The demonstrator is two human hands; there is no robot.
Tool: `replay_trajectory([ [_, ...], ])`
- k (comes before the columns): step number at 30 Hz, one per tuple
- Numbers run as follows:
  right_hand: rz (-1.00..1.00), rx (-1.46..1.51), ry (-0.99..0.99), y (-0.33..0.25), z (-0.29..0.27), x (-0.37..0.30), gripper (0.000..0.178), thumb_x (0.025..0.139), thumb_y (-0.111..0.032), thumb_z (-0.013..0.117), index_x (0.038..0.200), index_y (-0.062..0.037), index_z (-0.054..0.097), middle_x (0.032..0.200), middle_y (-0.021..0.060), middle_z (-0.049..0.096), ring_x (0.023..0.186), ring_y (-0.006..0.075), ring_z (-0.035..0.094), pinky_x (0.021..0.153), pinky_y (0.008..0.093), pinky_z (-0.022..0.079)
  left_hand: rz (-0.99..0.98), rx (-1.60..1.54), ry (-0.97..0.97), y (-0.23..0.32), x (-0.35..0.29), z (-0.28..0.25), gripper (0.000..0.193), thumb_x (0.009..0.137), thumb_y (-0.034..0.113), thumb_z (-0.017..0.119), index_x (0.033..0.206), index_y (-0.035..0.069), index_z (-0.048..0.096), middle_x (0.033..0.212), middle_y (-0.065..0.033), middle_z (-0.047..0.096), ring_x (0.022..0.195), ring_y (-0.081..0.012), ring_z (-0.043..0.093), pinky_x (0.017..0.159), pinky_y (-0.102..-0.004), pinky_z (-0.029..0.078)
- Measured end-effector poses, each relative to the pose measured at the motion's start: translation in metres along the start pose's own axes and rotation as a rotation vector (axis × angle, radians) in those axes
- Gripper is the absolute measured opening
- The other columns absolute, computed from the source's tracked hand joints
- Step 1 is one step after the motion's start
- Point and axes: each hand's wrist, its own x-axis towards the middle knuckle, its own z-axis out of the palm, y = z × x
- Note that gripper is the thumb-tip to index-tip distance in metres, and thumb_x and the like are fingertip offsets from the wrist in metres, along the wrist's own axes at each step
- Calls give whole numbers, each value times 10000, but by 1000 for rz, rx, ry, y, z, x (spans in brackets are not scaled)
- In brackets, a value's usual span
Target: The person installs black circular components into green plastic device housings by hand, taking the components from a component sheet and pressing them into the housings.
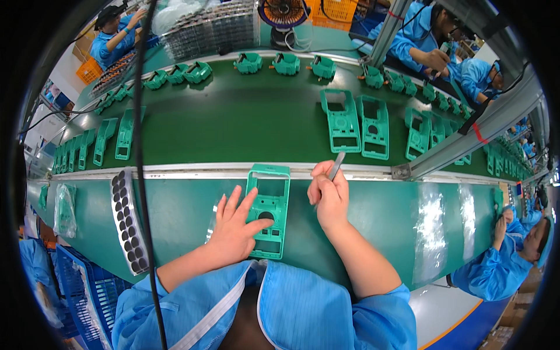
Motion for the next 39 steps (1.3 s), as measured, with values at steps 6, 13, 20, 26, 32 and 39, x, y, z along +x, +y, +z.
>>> replay_trajectory([
  [6,1,-911,-94,-21,13,-19,192,879,-220,560,870,-29,584,594,94,549,483,182,508,486,328,421,-113,-22,158,-5,-10,-3,586,764,138,605,1328,138,444,1450,-274,205,1331,-481,190,1035,-608,203],
  [13,278,-1211,-332,-11,49,-48,347,852,-324,571,775,12,611,680,223,601,669,399,597,620,456,464,-330,-118,238,-42,-20,-27,707,836,313,582,1386,-29,296,1393,-317,310,1331,-414,285,1079,-535,210],
  [20,6,-1094,-59,20,22,28,361,912,-295,499,841,49,583,704,247,583,686,398,582,644,451,439,-302,148,-41,-47,-31,-36,829,730,513,683,1366,67,394,1400,-256,336,1349,-384,255,1076,-547,221],
  [26,-395,-1052,248,35,10,72,359,923,-302,528,1047,31,581,733,140,642,683,311,613,644,413,472,-496,-226,108,-52,-24,-50,848,727,190,746,1423,103,268,1230,-184,526,1106,-340,530,899,-420,451],
  [32,417,248,100,15,44,1,382,978,-313,385,879,9,565,541,54,418,488,182,442,451,296,353,-568,-917,188,-50,-26,-26,1238,634,157,839,1480,150,-64,1117,-199,596,744,-171,629,731,-313,519],
  [39,562,301,-154,24,41,-12,390,982,-398,388,792,-72,490,585,47,450,481,149,421,426,265,327,-583,-1585,112,-47,-25,6,1063,777,30,697,1459,82,-117,1036,-200,641,806,-192,649,683,-293,523],
])
